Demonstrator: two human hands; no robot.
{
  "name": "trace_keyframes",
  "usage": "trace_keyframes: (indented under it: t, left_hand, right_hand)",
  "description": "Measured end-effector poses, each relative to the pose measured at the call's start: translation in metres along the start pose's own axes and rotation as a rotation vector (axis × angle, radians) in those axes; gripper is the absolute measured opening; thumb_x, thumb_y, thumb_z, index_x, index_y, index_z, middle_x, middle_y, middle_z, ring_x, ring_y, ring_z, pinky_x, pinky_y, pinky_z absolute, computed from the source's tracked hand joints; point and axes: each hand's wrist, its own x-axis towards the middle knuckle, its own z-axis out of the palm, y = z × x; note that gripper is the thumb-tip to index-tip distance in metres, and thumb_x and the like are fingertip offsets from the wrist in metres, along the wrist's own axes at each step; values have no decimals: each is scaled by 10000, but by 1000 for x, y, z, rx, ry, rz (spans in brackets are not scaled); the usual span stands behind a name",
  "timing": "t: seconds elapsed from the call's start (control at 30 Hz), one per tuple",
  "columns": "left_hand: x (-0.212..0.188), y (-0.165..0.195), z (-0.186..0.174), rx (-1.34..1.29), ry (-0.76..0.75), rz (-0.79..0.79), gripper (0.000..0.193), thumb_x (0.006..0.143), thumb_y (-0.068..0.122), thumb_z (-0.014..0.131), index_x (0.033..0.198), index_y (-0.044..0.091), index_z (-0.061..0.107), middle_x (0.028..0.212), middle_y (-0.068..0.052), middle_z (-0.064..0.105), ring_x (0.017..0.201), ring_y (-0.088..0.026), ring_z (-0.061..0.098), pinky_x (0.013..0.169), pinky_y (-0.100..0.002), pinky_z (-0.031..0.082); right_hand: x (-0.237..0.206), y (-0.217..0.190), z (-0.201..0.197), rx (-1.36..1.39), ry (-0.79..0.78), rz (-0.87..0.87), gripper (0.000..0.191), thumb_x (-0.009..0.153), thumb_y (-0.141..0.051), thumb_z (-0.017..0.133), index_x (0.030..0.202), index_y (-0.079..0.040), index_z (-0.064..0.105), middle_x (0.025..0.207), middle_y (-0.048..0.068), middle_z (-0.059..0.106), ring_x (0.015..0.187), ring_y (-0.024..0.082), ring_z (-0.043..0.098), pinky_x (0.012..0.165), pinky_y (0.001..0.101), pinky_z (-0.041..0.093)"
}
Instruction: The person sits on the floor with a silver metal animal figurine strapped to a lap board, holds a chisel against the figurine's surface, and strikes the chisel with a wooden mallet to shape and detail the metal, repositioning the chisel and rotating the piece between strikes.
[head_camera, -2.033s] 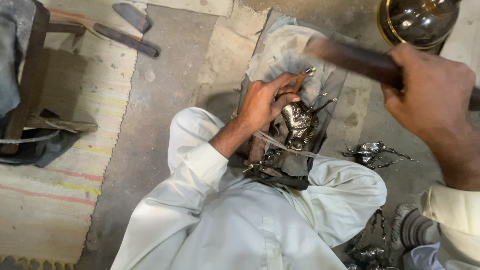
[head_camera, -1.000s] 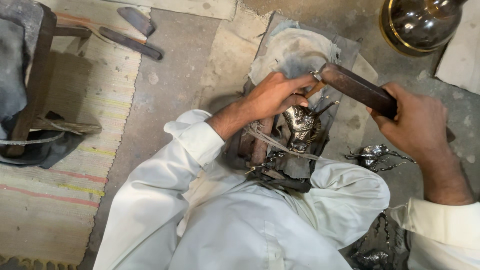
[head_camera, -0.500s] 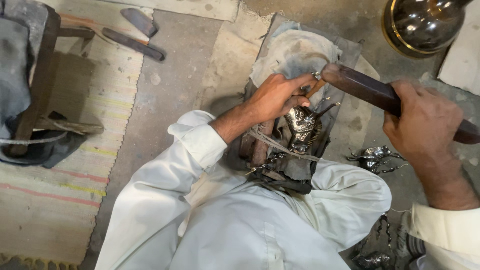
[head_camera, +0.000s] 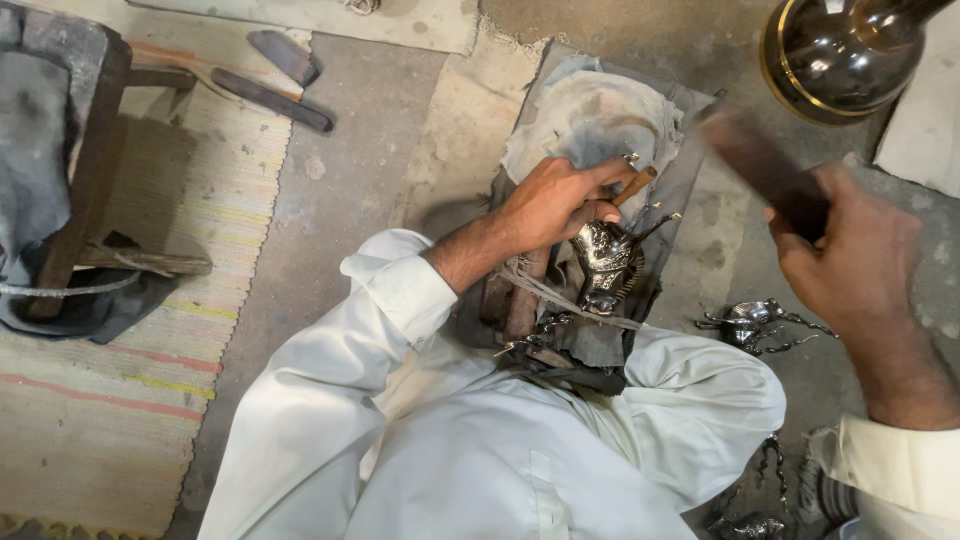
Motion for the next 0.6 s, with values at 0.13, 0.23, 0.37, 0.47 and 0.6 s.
trace_keyframes:
  t: [0.13, 0.23, 0.37, 0.47, 0.6]
  left_hand:
    - [1, 1, -2, 9, -15, 14, 402, 903, 200, 794, 1238, 108, 592, 867, -111, 781, 807, -356, 744, 680, -454, 550]
    - [1, 2, -2, 24, -28, -2, 384, 913, 205, 792, 1232, 114, 597, 847, -102, 780, 799, -351, 746, 682, -454, 548]
    - [1, -1, -2, -1, -27, 11, 377, 922, 204, 785, 1235, 117, 593, 857, -84, 785, 798, -331, 758, 688, -441, 557]
    - [1, -3, -1, -4, -19, 50, 399, 901, 197, 799, 1233, 108, 595, 866, -107, 774, 805, -349, 744, 672, -447, 553]
    - [0, -6, -4, -4, -7, 64, 382, 906, 171, 791, 1222, 103, 587, 901, -91, 790, 831, -341, 750, 680, -439, 560]
  right_hand:
    - [-1, 0, 3, -183, 48, -160, 272, 814, -124, 781, 1061, -96, 667, 810, 112, 675, 814, 337, 682, 735, 445, 509]
    - [-1, 0, 2, 91, -34, 133, 282, 917, -191, 811, 1073, -45, 628, 744, 131, 627, 686, 335, 644, 675, 450, 489]
    - [0, -1, -1, -166, 18, -59, 258, 866, -157, 803, 1076, -102, 662, 799, 102, 664, 776, 310, 678, 732, 429, 502]
    - [1, 0, -3, -68, -62, 55, 282, 871, -176, 804, 1089, -90, 647, 794, 119, 650, 744, 336, 665, 690, 453, 494]
    - [1, 3, -4, -111, 16, -91, 319, 813, -120, 799, 1100, -97, 660, 880, 117, 670, 817, 359, 674, 717, 466, 495]
